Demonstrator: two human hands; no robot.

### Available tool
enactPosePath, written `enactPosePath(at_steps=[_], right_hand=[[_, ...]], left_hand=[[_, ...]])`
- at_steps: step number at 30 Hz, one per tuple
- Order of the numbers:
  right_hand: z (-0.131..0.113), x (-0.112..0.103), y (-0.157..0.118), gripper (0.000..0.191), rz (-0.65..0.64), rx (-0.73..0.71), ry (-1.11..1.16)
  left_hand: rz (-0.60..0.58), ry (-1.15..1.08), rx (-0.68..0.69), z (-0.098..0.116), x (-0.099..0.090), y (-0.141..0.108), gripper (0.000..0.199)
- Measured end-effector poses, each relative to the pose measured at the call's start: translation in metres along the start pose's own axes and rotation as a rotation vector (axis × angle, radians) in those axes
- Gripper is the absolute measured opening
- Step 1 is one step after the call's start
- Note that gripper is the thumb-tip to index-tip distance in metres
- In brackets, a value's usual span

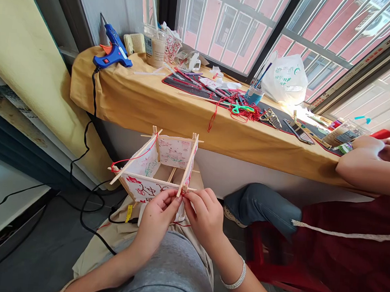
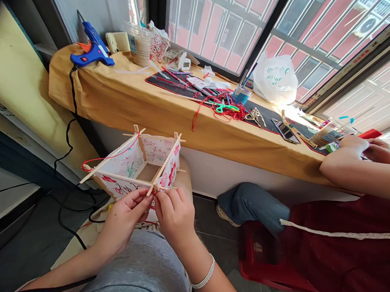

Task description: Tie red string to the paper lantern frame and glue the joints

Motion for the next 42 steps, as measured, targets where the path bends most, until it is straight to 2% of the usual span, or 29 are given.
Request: enactPosePath(at_steps=[6, 12, 19, 26, 30, 37, 42], right_hand=[[0.000, 0.000, 0.000, 0.010, -0.003, 0.064, 0.024], [-0.004, -0.002, 0.000, 0.012, 0.008, -0.013, -0.049], [0.007, -0.001, -0.003, 0.016, 0.026, 0.239, 0.116], [0.012, -0.002, -0.004, 0.016, 0.037, 0.291, 0.066], [0.014, -0.003, -0.003, 0.017, 0.059, 0.316, 0.044], [0.008, -0.007, 0.002, 0.008, -0.035, 0.199, 0.110], [0.008, -0.008, 0.005, 0.016, -0.059, 0.124, 0.031]], left_hand=[[-0.020, -0.041, -0.026, -0.001, 0.001, 0.001, 0.036], [-0.002, 0.035, 0.013, 0.003, -0.001, 0.001, 0.034], [-0.017, 0.114, 0.082, 0.006, 0.000, 0.003, 0.030], [-0.031, 0.140, 0.089, 0.003, -0.004, 0.003, 0.028], [0.000, 0.189, 0.090, 0.005, -0.005, 0.002, 0.027], [-0.004, 0.152, 0.094, 0.004, -0.001, 0.006, 0.031], [-0.020, 0.148, 0.105, 0.003, -0.001, 0.006, 0.033]])
Point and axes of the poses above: each hand's wrist, its own y-axis towards the middle knuckle, its own x-axis out of the palm, z = x × y, the point moved 5 cm from there along y, towards the middle knuckle, and after that the axes turned 1 degree about -x, right-handed, at the moved point
